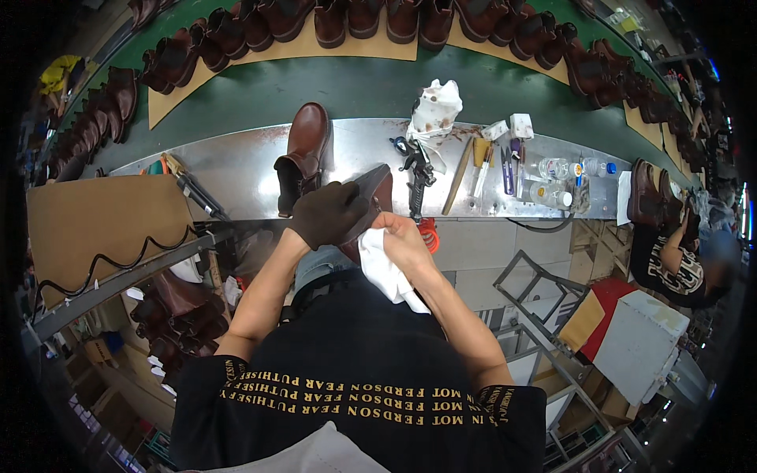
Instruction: Cleaning and inspecting boots on a manufacturing line using an air nozzle and a white cloth.
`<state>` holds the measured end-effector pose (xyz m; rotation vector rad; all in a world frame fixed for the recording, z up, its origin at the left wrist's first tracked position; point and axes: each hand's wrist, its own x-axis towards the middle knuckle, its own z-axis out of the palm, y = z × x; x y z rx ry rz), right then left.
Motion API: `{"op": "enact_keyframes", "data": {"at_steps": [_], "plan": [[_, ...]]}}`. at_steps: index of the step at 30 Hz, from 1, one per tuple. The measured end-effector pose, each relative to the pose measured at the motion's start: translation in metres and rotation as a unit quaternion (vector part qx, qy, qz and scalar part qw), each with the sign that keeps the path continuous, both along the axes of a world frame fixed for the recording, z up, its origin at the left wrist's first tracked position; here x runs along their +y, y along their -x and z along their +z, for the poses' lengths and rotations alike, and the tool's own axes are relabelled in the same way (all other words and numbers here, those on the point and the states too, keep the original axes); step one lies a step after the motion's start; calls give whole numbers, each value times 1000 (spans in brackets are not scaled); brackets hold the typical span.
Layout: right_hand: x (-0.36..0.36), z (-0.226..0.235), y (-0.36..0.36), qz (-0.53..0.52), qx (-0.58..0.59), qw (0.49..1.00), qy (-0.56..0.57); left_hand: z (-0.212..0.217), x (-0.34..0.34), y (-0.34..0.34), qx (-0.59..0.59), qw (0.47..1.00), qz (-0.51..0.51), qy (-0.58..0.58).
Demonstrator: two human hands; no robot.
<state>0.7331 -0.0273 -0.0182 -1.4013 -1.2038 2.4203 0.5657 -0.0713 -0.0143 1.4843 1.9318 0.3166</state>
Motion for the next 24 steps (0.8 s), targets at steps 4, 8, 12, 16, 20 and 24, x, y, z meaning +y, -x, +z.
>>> {"op": "enact_keyframes", "data": {"at_steps": [4, 8, 12, 16, 20, 24], "plan": [[7, -16, -3, -51, 12, 994, 91, 3, 0, 0, 1, 1000, -2, 18], [2, -5, -3, 5, 46, 998, 34, -6, -4, 1, -2, 1000, 11, -7], [0, 0, -1, 37, 28, 998, -35, -4, -1, -1, -1, 1000, 9, 1], [5, -3, 0, 9, -4, 999, 42, 4, 1, -2, 2, 1000, 5, 3], [10, -22, -3, -70, 17, 990, 125, 6, 3, -2, -14, 999, 7, 32], [3, -13, -7, -32, 31, 996, 79, -4, -3, 0, -7, 1000, -7, 5]]}}
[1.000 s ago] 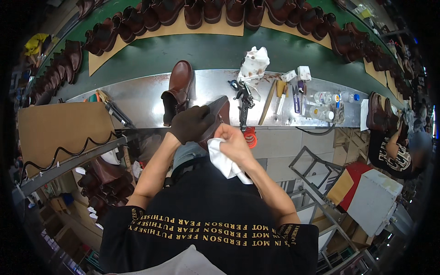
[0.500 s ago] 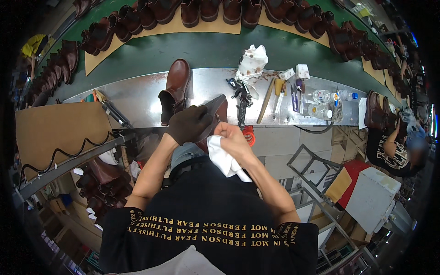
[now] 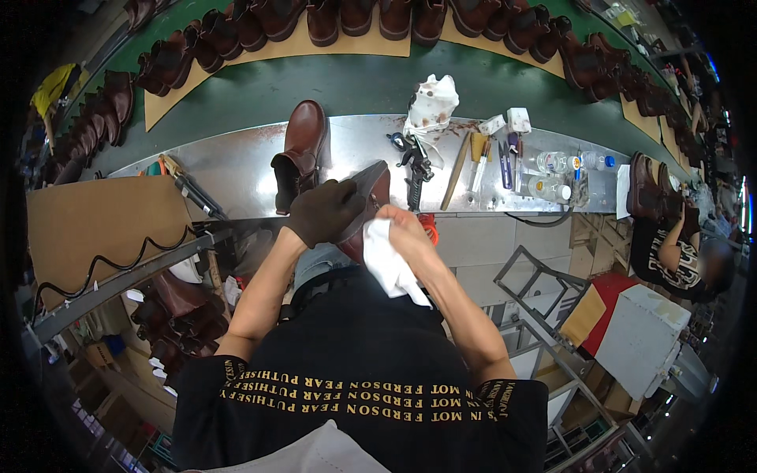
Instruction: Cleaning and inspecting boots on a manufacturing line using an air nozzle and a white cloth.
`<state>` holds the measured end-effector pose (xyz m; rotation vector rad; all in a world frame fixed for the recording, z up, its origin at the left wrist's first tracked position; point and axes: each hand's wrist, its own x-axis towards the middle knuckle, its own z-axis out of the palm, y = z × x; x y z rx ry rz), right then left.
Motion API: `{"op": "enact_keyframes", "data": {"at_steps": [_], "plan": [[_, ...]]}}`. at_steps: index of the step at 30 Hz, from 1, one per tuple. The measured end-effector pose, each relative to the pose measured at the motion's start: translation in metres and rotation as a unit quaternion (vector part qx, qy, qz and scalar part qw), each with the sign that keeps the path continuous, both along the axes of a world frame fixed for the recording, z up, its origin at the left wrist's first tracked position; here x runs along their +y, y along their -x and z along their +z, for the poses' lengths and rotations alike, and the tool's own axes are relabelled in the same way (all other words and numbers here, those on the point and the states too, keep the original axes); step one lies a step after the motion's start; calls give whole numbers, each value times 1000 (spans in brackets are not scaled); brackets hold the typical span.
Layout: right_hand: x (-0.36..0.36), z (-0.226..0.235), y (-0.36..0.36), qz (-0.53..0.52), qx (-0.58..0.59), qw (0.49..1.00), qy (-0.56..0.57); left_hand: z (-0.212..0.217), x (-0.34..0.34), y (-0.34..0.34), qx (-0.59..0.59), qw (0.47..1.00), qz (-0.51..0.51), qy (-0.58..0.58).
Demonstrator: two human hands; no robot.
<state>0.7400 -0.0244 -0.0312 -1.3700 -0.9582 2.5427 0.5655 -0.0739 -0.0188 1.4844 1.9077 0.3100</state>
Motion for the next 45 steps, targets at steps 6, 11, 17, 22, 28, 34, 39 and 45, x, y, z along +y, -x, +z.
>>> {"op": "enact_keyframes", "data": {"at_steps": [6, 11, 17, 22, 28, 34, 39, 45], "plan": [[-12, 24, 5, 95, -55, 963, -245, 13, 9, -6, 2, 999, 25, 21], [-10, 25, 1, 23, -56, 990, -128, 21, 14, -6, 1, 999, 27, 39], [-15, 23, 1, 37, -24, 980, -195, 21, 14, -8, -10, 999, 37, 39], [-23, 25, 5, -32, -43, 984, -167, 27, 20, -8, -11, 997, 32, 64], [-18, 30, 3, 31, -21, 974, -225, 28, 19, -7, -16, 997, 24, 66], [-21, 19, 0, -23, -30, 985, -170, 27, 21, -7, -21, 997, 22, 71], [-8, 19, -1, -61, -30, 997, -20, 24, 18, -5, -35, 998, 17, 48], [-9, 31, 4, 34, -58, 989, -129, 20, 14, -5, -8, 999, 14, 29]]}}
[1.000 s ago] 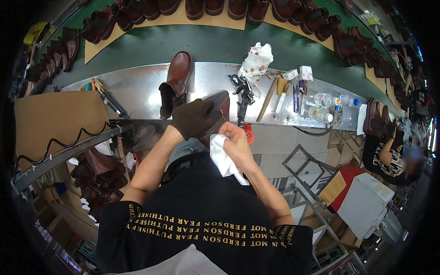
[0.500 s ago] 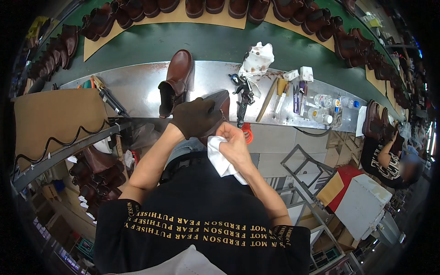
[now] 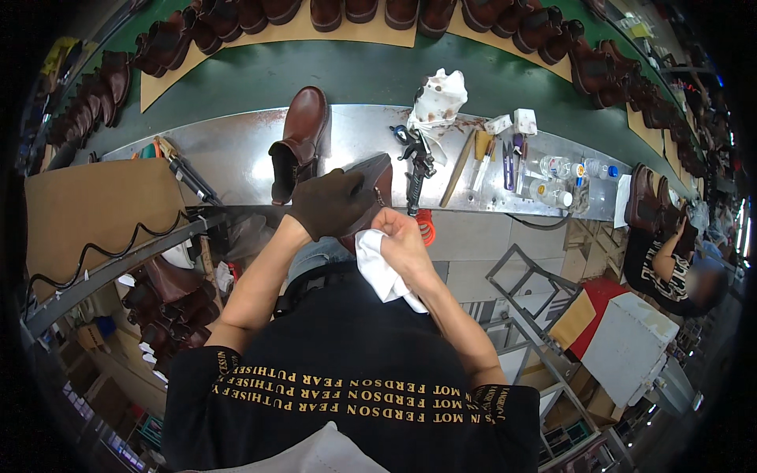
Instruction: Cleaning and inspecting boots on a manufacturing line using an air nozzle and a white cloth.
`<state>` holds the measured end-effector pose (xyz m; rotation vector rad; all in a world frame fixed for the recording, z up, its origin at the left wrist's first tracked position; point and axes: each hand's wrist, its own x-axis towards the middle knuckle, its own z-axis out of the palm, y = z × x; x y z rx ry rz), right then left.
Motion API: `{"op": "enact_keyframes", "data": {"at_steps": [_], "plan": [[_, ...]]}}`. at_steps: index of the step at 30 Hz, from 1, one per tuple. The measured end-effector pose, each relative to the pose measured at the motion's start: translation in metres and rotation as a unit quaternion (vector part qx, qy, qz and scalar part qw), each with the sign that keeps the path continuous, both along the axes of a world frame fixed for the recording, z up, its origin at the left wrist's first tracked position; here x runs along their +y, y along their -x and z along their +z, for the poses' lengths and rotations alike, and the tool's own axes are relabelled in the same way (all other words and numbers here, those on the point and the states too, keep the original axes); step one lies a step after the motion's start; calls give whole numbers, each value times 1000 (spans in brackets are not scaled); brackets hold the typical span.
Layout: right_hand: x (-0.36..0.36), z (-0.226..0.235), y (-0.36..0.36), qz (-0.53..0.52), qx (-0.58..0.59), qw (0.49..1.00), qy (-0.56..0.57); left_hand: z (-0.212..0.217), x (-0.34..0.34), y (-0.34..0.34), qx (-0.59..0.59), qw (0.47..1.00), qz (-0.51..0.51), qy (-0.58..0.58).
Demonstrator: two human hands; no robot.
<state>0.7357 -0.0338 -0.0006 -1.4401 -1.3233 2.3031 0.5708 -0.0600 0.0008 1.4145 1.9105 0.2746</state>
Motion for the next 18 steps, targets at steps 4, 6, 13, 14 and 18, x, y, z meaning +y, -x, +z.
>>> {"op": "enact_keyframes", "data": {"at_steps": [4, 6, 13, 14, 18], "plan": [[7, -16, -4, -57, 10, 993, 106, -2, -5, -1, 13, 999, -4, -33], [9, -26, -5, -67, 20, 990, 124, -1, -5, 0, 12, 1000, -3, -18], [4, -13, -3, -13, 39, 996, 80, -5, -8, -1, 26, 1000, 1, -11], [4, -13, -2, -19, 28, 997, 74, -3, -8, -1, 24, 1000, 1, -2], [11, -24, -3, -55, 25, 989, 133, 0, -7, -2, 34, 999, -6, 11]]}}
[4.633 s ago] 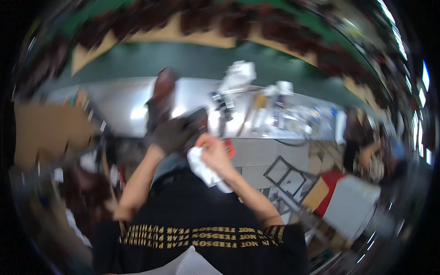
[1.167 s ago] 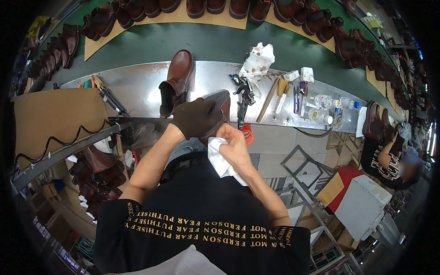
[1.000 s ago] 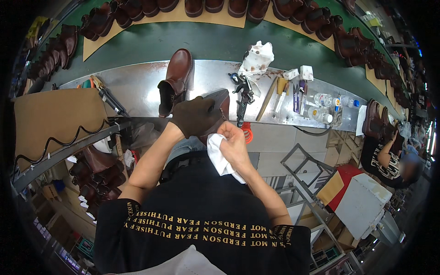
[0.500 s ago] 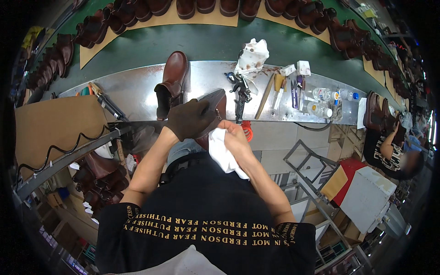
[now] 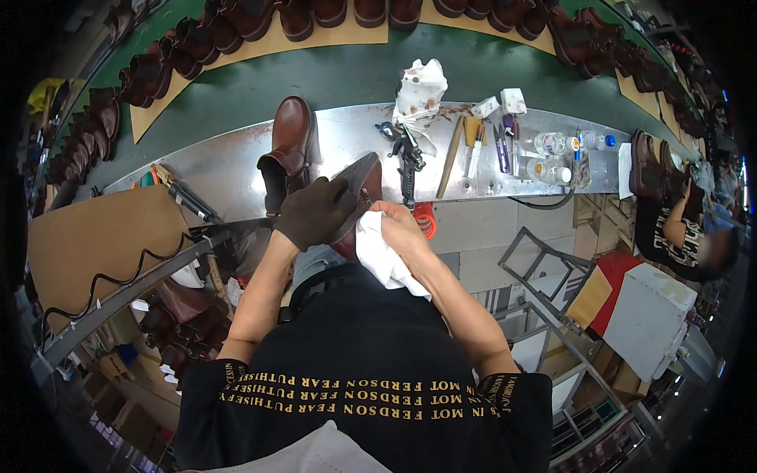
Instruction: Cleaning and inspecting boots on a manufacturing line using an air nozzle and a white cloth.
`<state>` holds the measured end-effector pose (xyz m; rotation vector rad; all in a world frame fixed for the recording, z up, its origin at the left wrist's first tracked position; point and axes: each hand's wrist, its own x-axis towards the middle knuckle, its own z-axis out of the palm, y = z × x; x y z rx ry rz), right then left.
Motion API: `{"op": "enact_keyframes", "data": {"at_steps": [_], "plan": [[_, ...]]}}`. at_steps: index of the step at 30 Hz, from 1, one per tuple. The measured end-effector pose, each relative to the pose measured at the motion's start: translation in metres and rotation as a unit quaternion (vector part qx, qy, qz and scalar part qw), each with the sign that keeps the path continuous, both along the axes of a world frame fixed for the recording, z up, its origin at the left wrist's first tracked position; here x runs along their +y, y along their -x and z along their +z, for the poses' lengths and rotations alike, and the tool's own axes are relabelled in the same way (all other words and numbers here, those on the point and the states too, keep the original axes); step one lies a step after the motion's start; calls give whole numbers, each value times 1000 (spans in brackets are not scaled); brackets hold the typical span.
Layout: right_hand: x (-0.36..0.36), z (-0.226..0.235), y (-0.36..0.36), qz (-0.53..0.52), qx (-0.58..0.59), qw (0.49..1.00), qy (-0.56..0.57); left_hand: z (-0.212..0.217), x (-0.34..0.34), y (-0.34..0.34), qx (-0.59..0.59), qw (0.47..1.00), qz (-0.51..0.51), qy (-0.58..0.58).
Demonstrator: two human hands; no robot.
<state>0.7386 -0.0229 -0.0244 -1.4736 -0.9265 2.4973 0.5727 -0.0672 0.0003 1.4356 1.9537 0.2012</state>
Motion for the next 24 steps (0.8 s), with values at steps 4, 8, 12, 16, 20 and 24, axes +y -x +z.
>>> {"op": "enact_keyframes", "data": {"at_steps": [4, 8, 12, 16, 20, 24], "plan": [[3, -10, 2, -16, -18, 1000, -13, 1, -1, 0, -20, 1000, 15, -2], [2, -8, -2, -72, -28, 997, -19, -8, -5, 3, -33, 999, 23, -9], [-11, 7, -11, 73, 52, 992, -91, -19, -9, 6, -42, 997, 10, -57], [-11, 19, -7, 107, -1, 982, -155, -12, -4, -1, -19, 999, -11, -31], [-15, 18, -4, 128, -30, 962, -240, -5, 1, -6, -12, 999, 37, -24], [-19, 17, -3, 51, -6, 982, -182, 2, 7, -7, 6, 1000, 15, 8]]}}
